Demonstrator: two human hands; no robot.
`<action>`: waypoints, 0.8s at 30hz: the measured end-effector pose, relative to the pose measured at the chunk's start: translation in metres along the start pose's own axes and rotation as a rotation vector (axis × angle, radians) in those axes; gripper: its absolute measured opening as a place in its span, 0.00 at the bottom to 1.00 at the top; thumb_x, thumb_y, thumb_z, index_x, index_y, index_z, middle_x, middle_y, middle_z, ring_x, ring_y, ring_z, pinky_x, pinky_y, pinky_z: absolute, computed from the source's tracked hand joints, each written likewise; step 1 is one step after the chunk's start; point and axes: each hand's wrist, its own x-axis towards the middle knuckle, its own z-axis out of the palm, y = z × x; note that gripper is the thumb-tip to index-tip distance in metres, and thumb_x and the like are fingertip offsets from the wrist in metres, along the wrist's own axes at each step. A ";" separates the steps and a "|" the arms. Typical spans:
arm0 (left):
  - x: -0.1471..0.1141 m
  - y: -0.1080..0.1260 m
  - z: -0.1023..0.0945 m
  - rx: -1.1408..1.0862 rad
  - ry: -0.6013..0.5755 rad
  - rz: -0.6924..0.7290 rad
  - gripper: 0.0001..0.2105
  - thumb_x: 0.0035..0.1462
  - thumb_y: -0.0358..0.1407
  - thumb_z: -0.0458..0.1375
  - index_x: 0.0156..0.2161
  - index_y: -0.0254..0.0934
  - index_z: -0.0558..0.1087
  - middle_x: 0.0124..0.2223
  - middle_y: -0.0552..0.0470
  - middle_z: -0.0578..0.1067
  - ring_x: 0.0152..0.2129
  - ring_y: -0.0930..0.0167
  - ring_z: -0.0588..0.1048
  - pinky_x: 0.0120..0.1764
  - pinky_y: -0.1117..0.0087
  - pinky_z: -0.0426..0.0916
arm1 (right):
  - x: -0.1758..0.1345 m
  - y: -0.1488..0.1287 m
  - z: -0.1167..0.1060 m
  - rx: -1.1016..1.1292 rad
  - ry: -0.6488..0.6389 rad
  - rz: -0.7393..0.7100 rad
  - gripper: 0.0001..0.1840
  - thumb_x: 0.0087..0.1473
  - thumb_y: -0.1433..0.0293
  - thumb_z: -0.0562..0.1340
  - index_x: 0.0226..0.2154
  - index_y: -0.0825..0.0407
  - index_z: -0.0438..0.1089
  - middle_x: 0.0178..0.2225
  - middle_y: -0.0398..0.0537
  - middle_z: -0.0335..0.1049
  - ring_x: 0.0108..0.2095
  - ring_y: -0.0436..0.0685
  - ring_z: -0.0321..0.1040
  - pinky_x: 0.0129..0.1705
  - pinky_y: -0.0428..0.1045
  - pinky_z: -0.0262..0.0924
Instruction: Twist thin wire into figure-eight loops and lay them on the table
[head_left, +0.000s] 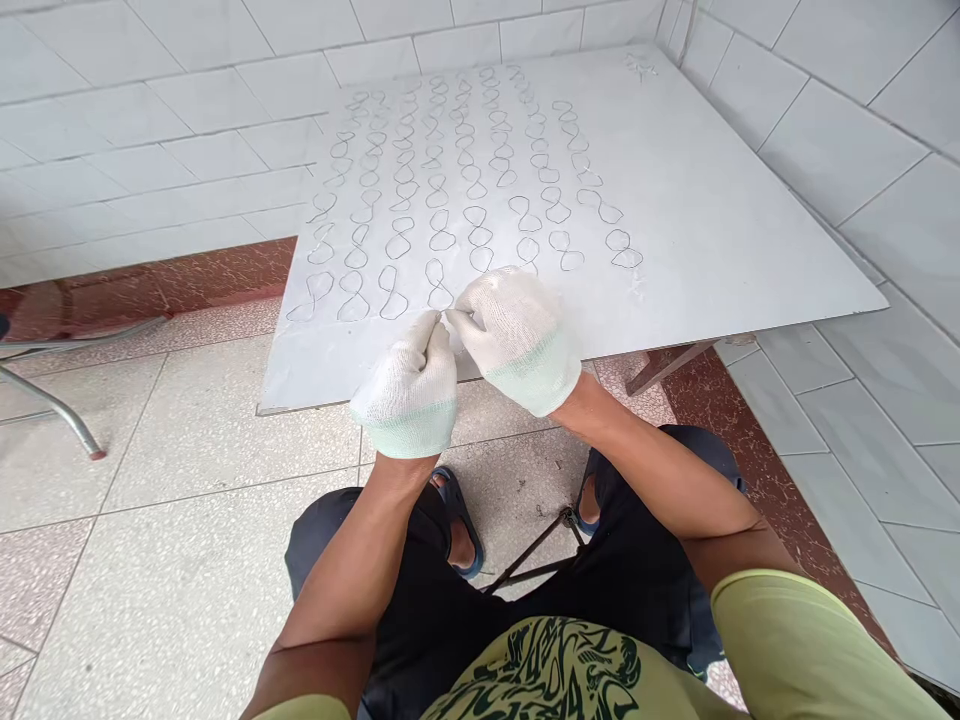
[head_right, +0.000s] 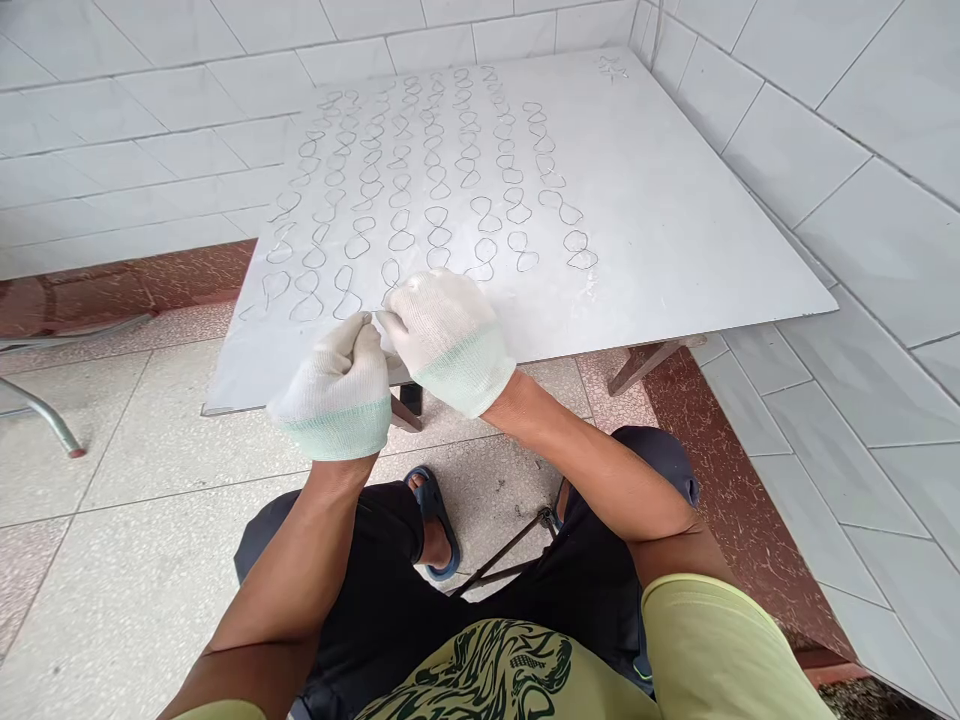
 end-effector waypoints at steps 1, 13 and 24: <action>0.000 0.000 0.000 0.012 -0.005 0.012 0.17 0.77 0.42 0.54 0.53 0.40 0.85 0.31 0.50 0.81 0.38 0.63 0.84 0.33 0.69 0.67 | -0.001 0.002 0.002 -0.023 0.018 -0.031 0.25 0.82 0.63 0.52 0.37 0.49 0.78 0.40 0.53 0.81 0.46 0.64 0.77 0.53 0.59 0.67; -0.003 0.000 -0.001 0.078 0.018 0.149 0.18 0.75 0.38 0.54 0.55 0.43 0.88 0.30 0.52 0.82 0.35 0.65 0.83 0.36 0.68 0.70 | -0.006 0.002 0.005 -0.060 0.001 -0.107 0.27 0.81 0.68 0.47 0.39 0.51 0.79 0.42 0.57 0.79 0.48 0.67 0.76 0.55 0.62 0.67; 0.001 -0.008 -0.002 0.117 -0.122 0.212 0.21 0.74 0.38 0.55 0.62 0.42 0.87 0.30 0.50 0.82 0.34 0.65 0.82 0.39 0.67 0.72 | 0.001 0.004 0.000 -0.067 -0.151 -0.085 0.25 0.79 0.69 0.49 0.44 0.53 0.82 0.46 0.61 0.83 0.51 0.71 0.77 0.57 0.65 0.66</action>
